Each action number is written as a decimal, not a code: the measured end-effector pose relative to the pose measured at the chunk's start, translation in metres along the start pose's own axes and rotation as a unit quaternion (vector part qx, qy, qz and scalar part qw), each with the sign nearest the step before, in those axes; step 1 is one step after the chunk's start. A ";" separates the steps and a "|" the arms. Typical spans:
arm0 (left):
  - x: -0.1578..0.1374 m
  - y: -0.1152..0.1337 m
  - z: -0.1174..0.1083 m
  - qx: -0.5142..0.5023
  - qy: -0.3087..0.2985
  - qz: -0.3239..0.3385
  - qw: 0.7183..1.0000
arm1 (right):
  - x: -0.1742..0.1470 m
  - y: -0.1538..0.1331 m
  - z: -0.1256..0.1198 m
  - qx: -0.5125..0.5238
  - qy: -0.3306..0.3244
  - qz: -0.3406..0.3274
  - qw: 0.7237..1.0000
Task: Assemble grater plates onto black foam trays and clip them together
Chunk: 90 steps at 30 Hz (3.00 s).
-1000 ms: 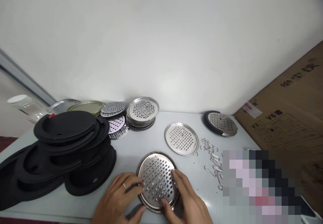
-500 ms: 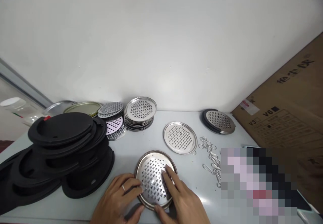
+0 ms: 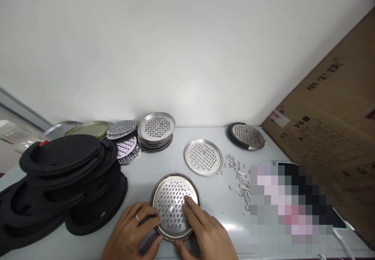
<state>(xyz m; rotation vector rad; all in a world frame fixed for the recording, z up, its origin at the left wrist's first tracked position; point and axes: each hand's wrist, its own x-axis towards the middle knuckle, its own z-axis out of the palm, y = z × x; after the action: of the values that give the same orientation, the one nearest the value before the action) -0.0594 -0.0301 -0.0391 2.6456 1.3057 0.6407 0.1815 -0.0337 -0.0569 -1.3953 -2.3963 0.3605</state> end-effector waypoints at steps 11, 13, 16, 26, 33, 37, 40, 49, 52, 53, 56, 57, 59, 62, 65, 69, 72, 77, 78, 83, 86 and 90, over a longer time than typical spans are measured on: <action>0.025 0.002 -0.019 -0.031 -0.107 -0.057 0.992 | -0.005 0.002 0.009 0.029 0.018 0.003 0.999; 0.039 0.001 -0.027 -0.033 -0.139 -0.070 0.987 | -0.009 0.003 0.010 0.047 0.040 0.016 0.998; 0.059 0.001 -0.039 -0.020 -0.179 -0.083 0.980 | -0.012 0.006 0.001 0.073 0.073 0.051 0.993; 0.062 -0.011 -0.037 0.003 -0.203 -0.078 0.976 | 0.003 0.012 -0.022 0.113 0.026 0.066 0.991; 0.058 -0.016 -0.036 0.002 -0.220 -0.101 0.970 | 0.004 0.013 -0.022 0.149 0.032 0.067 0.986; 0.072 -0.008 -0.039 0.018 -0.252 -0.111 0.961 | 0.004 0.012 -0.022 0.150 0.031 0.070 0.986; 0.081 -0.003 -0.039 0.052 -0.271 -0.113 0.954 | 0.005 0.012 -0.021 0.150 0.032 0.069 0.986; 0.089 -0.003 -0.029 0.133 -0.297 -0.074 0.943 | 0.006 0.013 -0.024 0.160 0.011 0.074 0.984; 0.085 -0.007 -0.027 0.125 -0.280 -0.084 0.948 | 0.004 0.013 -0.023 0.160 0.016 0.074 0.984; 0.083 -0.009 -0.027 0.118 -0.275 -0.088 0.950 | 0.004 0.013 -0.023 0.160 0.017 0.074 0.984; 0.076 -0.014 -0.029 0.092 -0.262 -0.097 0.956 | 0.004 0.013 -0.023 0.159 0.017 0.072 0.985; 0.075 -0.016 -0.029 0.084 -0.261 -0.098 0.957 | 0.005 0.013 -0.023 0.158 0.016 0.070 0.985; 0.074 -0.016 -0.031 0.075 -0.260 -0.099 0.957 | 0.005 0.014 -0.024 0.157 0.014 0.070 0.985; 0.077 -0.013 -0.031 0.075 -0.245 -0.100 0.961 | 0.006 0.014 -0.023 0.151 0.013 0.075 0.986; 0.080 -0.006 -0.030 0.084 -0.233 -0.100 0.964 | 0.006 0.015 -0.020 0.147 0.014 0.074 0.986; 0.083 -0.001 -0.027 0.104 -0.236 -0.096 0.961 | 0.006 0.019 -0.014 0.139 0.009 0.059 0.989; 0.084 -0.001 -0.027 0.114 -0.241 -0.095 0.959 | 0.006 0.022 -0.010 0.119 0.003 0.048 0.992; 0.086 -0.002 -0.030 0.098 -0.245 -0.103 0.959 | 0.006 0.029 -0.001 0.075 0.017 0.014 0.997; 0.087 -0.002 -0.031 0.094 -0.244 -0.103 0.960 | 0.006 0.031 0.002 0.069 0.026 0.006 0.997; 0.086 -0.005 -0.031 0.069 -0.221 -0.106 0.967 | 0.003 0.037 0.028 0.053 0.125 -0.022 0.990; 0.082 -0.012 -0.027 0.046 -0.193 -0.108 0.974 | 0.001 0.038 0.034 0.058 0.122 -0.001 0.991; 0.070 -0.023 -0.015 0.035 -0.145 -0.101 0.984 | 0.001 0.038 0.025 0.079 0.096 -0.002 0.992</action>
<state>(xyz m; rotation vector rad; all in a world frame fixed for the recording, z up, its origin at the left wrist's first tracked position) -0.0447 0.0374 -0.0100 2.4915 1.5007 0.1761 0.2010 -0.0158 -0.0941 -1.2935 -2.1658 0.3869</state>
